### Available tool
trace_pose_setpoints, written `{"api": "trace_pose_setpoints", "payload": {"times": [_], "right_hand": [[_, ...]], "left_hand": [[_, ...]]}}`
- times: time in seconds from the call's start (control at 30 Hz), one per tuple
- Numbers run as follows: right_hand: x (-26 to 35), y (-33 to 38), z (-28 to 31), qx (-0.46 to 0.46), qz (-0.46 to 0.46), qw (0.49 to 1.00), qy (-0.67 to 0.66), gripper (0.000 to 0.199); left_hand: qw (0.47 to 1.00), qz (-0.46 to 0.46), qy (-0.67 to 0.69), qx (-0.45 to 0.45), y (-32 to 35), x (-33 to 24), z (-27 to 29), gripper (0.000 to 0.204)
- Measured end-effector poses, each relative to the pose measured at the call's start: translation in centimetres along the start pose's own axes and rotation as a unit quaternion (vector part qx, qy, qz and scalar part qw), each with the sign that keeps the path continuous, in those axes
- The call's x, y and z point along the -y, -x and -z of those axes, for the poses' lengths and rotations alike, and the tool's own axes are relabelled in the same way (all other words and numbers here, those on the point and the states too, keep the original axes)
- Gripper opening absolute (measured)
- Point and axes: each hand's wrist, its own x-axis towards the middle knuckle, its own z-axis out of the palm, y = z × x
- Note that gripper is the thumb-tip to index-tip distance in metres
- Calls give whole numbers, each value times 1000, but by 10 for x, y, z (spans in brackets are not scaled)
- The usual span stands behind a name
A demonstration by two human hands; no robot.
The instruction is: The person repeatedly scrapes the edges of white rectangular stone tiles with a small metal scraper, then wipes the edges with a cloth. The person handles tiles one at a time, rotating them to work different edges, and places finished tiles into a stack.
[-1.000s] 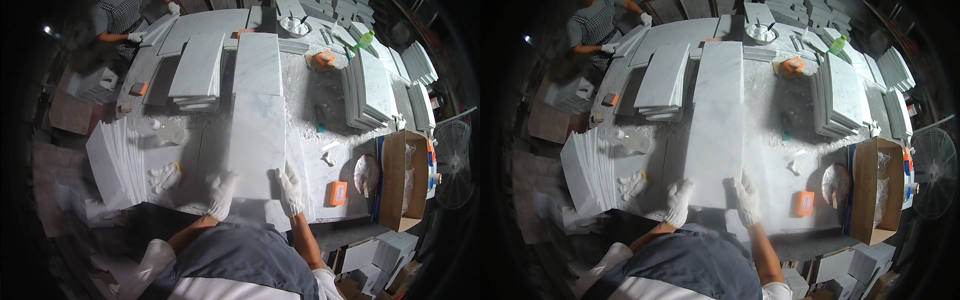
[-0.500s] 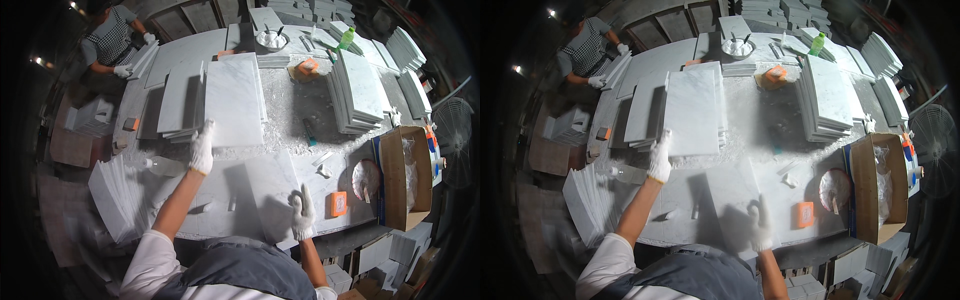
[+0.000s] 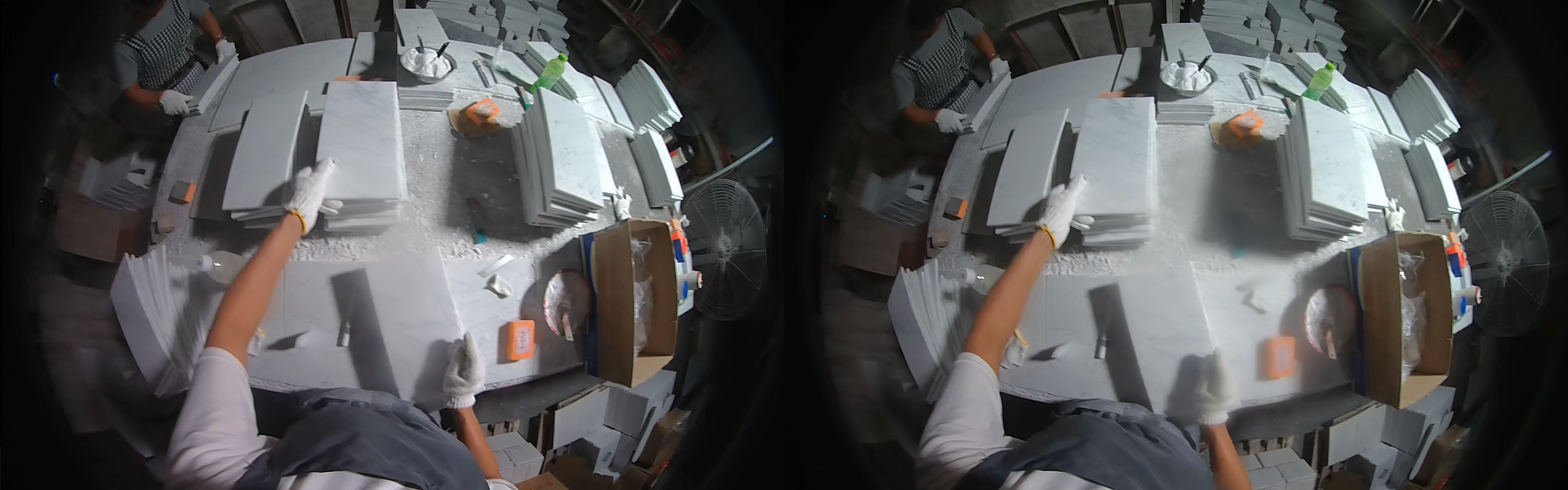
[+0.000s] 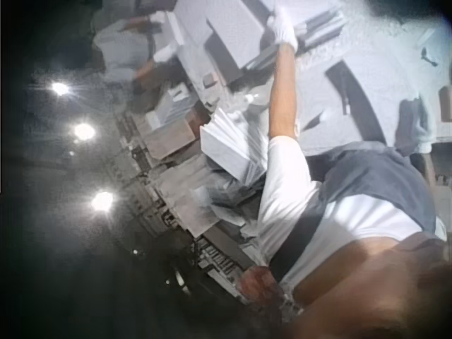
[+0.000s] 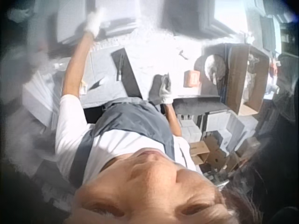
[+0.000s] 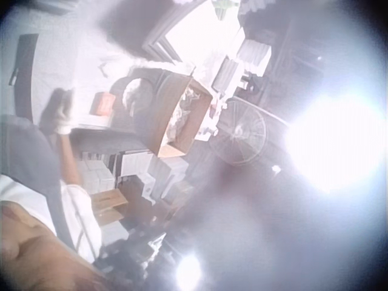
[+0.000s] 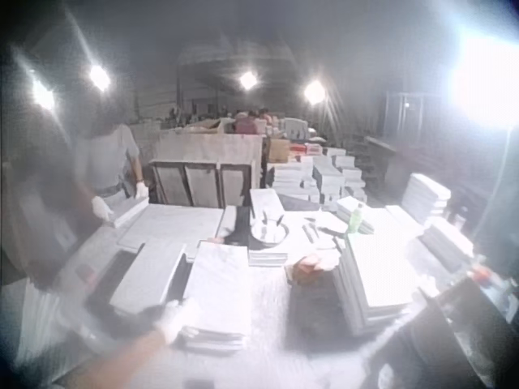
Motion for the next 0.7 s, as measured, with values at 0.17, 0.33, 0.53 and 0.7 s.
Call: {"api": "trace_pose_setpoints", "payload": {"times": [0.17,0.33,0.53,0.7], "right_hand": [[10,0,5,13,-127,974,-188,37],[30,-7,13,-24,-107,967,-229,39],[31,-5,37,-195,-311,896,-249,37],[0,31,97,-139,-387,871,-267,43]], "left_hand": [[931,-73,-354,43,-4,-39,14,62],[700,-445,-558,-39,40,-45,-4,49],[392,-542,-663,338,238,94,-50,45],[249,-552,-698,382,237,136,-79,67]]}}
